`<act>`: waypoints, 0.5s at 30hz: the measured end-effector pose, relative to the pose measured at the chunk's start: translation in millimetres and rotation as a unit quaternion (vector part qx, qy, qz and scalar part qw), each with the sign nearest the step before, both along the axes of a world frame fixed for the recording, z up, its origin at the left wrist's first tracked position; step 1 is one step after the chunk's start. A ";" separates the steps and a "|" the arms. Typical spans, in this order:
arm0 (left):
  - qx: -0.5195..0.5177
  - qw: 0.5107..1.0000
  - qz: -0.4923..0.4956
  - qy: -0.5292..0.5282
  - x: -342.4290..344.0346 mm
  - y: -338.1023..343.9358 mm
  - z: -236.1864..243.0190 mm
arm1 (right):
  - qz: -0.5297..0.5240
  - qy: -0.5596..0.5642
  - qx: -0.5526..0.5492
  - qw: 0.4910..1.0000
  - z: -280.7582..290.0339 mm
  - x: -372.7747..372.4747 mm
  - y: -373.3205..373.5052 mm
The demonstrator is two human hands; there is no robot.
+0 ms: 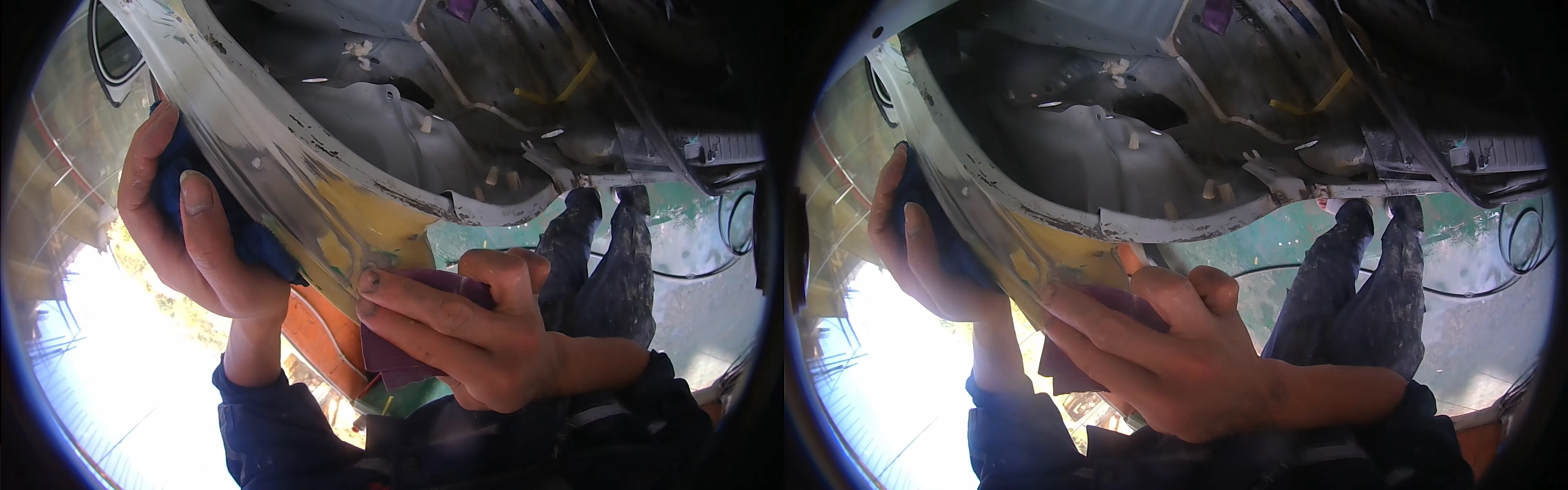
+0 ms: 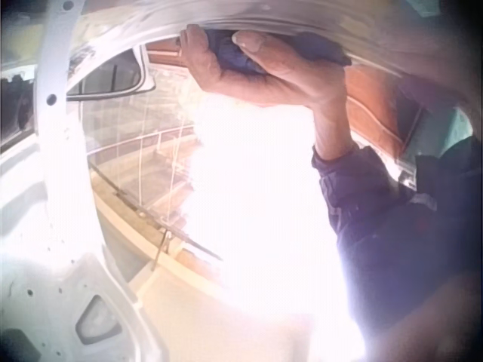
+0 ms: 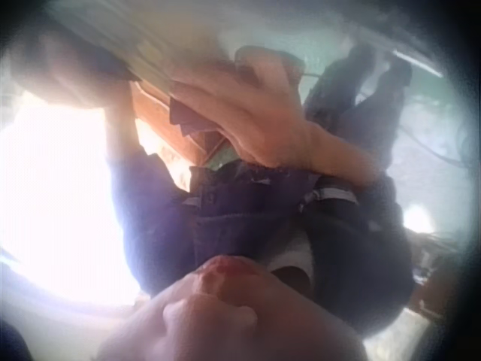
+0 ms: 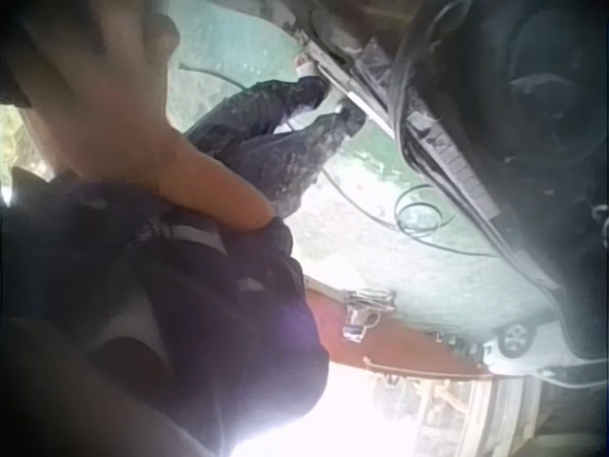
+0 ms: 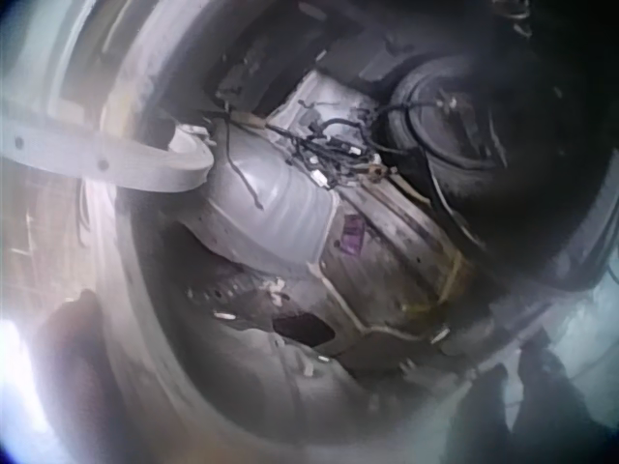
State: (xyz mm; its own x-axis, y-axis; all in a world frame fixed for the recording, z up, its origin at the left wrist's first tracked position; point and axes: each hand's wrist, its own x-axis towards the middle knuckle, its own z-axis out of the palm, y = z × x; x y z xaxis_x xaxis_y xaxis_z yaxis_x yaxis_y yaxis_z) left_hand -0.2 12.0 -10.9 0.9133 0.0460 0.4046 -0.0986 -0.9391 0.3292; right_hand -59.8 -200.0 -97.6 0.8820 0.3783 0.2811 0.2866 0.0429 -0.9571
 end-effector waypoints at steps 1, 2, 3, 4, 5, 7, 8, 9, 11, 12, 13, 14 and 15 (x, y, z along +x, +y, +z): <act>-0.004 1.000 -0.007 -0.003 -0.2 1.0 -0.9 | -0.008 -0.011 -0.007 1.000 -0.5 0.6 1.6; -0.007 1.000 -0.014 -0.005 0.0 1.6 -1.5 | -0.020 -0.033 -0.022 0.999 -0.1 6.2 4.8; -0.020 1.000 -0.007 -0.002 -0.3 0.4 -0.7 | -0.022 -0.037 -0.027 0.999 1.5 8.4 5.2; -0.033 0.999 0.000 0.002 0.2 -1.4 0.4 | -0.025 -0.038 -0.032 0.998 3.8 9.8 5.5; -0.047 0.999 0.007 0.006 0.0 -2.6 0.9 | -0.019 -0.023 -0.028 0.999 6.1 10.7 4.7; -0.029 1.000 0.003 -0.002 0.9 -2.7 -1.8 | -0.022 -0.009 -0.022 0.999 5.2 9.1 4.1; -0.021 1.000 0.001 -0.006 1.4 -2.4 -2.7 | -0.028 -0.005 -0.020 0.999 2.7 2.8 3.3; -0.019 1.000 0.002 -0.006 0.8 -2.0 -2.3 | -0.030 -0.010 -0.021 0.999 0.9 2.9 3.4; -0.015 1.000 0.004 -0.007 -0.3 -0.6 -1.2 | -0.036 -0.034 -0.027 0.998 -1.6 13.4 7.4; -0.015 1.000 0.009 -0.008 -0.2 -2.5 -1.9 | -0.040 -0.033 -0.026 0.998 -1.6 14.3 7.9; -0.014 1.000 0.015 -0.009 0.6 -5.1 -2.7 | -0.045 -0.032 -0.026 0.998 -1.6 14.9 8.3; -0.013 1.000 0.021 -0.010 0.9 -6.7 -3.7 | -0.050 -0.013 -0.017 0.998 -0.9 8.1 7.8; -0.017 1.000 0.002 -0.015 1.7 -4.1 -4.5 | -0.052 -0.015 -0.017 0.998 -1.0 8.8 8.0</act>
